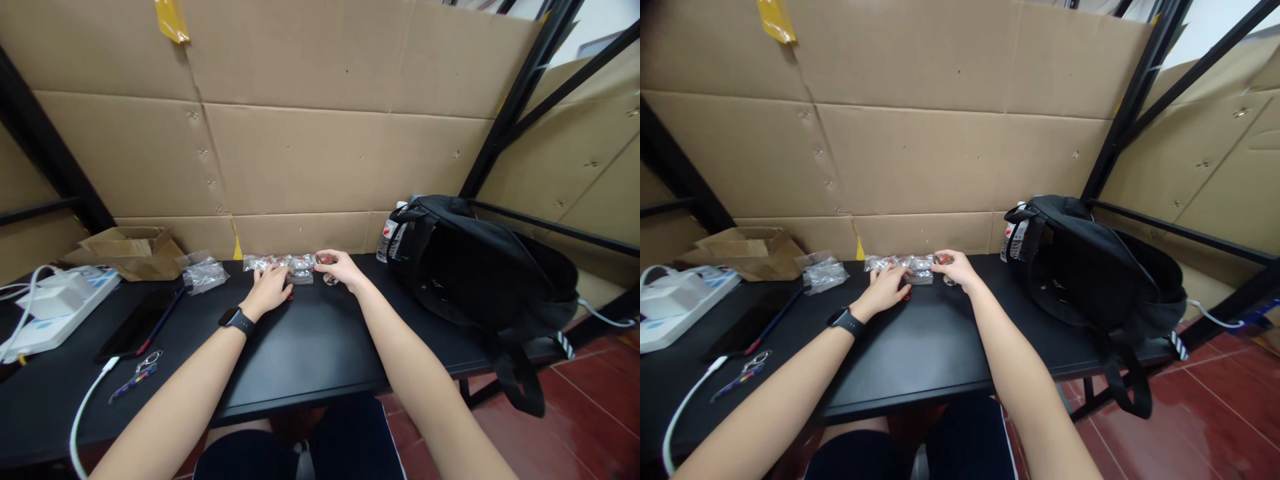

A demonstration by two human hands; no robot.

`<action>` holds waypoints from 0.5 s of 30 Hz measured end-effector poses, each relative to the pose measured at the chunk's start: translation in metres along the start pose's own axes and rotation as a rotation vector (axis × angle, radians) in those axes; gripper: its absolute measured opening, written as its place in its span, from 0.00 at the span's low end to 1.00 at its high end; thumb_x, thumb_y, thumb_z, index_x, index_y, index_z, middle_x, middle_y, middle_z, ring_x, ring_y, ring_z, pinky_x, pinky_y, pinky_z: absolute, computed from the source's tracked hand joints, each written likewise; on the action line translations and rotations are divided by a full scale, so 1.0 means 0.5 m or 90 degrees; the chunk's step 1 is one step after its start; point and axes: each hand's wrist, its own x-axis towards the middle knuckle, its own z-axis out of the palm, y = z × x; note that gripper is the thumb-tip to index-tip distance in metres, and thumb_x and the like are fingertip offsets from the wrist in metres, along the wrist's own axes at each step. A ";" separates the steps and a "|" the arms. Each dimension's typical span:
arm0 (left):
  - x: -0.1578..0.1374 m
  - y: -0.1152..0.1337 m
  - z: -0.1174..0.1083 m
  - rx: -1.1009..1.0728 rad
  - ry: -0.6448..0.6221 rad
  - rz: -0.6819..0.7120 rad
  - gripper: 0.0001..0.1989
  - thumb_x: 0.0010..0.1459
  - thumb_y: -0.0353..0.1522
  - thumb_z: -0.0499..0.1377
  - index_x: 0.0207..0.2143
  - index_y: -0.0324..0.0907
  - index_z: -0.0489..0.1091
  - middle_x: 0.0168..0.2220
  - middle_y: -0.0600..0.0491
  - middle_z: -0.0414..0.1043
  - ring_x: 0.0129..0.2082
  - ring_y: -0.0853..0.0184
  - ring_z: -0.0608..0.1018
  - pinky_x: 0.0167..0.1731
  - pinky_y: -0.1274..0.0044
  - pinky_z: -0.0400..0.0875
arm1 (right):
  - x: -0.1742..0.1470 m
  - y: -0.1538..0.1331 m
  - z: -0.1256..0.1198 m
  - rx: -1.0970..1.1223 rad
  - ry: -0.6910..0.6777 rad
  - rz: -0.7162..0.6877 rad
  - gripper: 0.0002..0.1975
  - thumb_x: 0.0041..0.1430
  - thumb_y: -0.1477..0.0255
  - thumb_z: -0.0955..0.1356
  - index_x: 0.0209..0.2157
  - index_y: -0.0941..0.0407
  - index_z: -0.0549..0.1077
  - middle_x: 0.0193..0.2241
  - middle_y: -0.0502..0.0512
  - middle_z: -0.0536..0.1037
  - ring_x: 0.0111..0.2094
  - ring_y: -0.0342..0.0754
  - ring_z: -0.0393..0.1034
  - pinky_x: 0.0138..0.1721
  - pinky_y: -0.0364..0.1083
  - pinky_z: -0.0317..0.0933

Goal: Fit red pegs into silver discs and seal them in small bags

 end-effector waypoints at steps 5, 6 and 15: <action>0.000 0.012 0.008 -0.022 -0.035 0.058 0.12 0.65 0.37 0.54 0.43 0.47 0.76 0.47 0.47 0.76 0.53 0.52 0.71 0.53 0.59 0.60 | 0.008 0.012 -0.002 -0.069 0.011 -0.048 0.21 0.45 0.72 0.78 0.44 0.56 0.78 0.35 0.54 0.80 0.21 0.38 0.67 0.20 0.38 0.62; 0.000 0.015 0.009 -0.026 -0.044 0.073 0.12 0.65 0.38 0.54 0.43 0.48 0.77 0.47 0.47 0.76 0.54 0.53 0.70 0.53 0.59 0.60 | 0.010 0.015 -0.003 -0.094 0.015 -0.061 0.21 0.45 0.72 0.78 0.43 0.56 0.78 0.34 0.54 0.80 0.22 0.38 0.68 0.21 0.38 0.63; -0.011 0.038 -0.003 -0.030 -0.128 0.151 0.15 0.68 0.41 0.51 0.53 0.59 0.73 0.54 0.50 0.73 0.55 0.53 0.69 0.50 0.59 0.62 | 0.001 0.008 -0.012 -0.308 -0.054 -0.138 0.23 0.44 0.70 0.77 0.44 0.56 0.77 0.32 0.51 0.78 0.22 0.39 0.68 0.25 0.39 0.62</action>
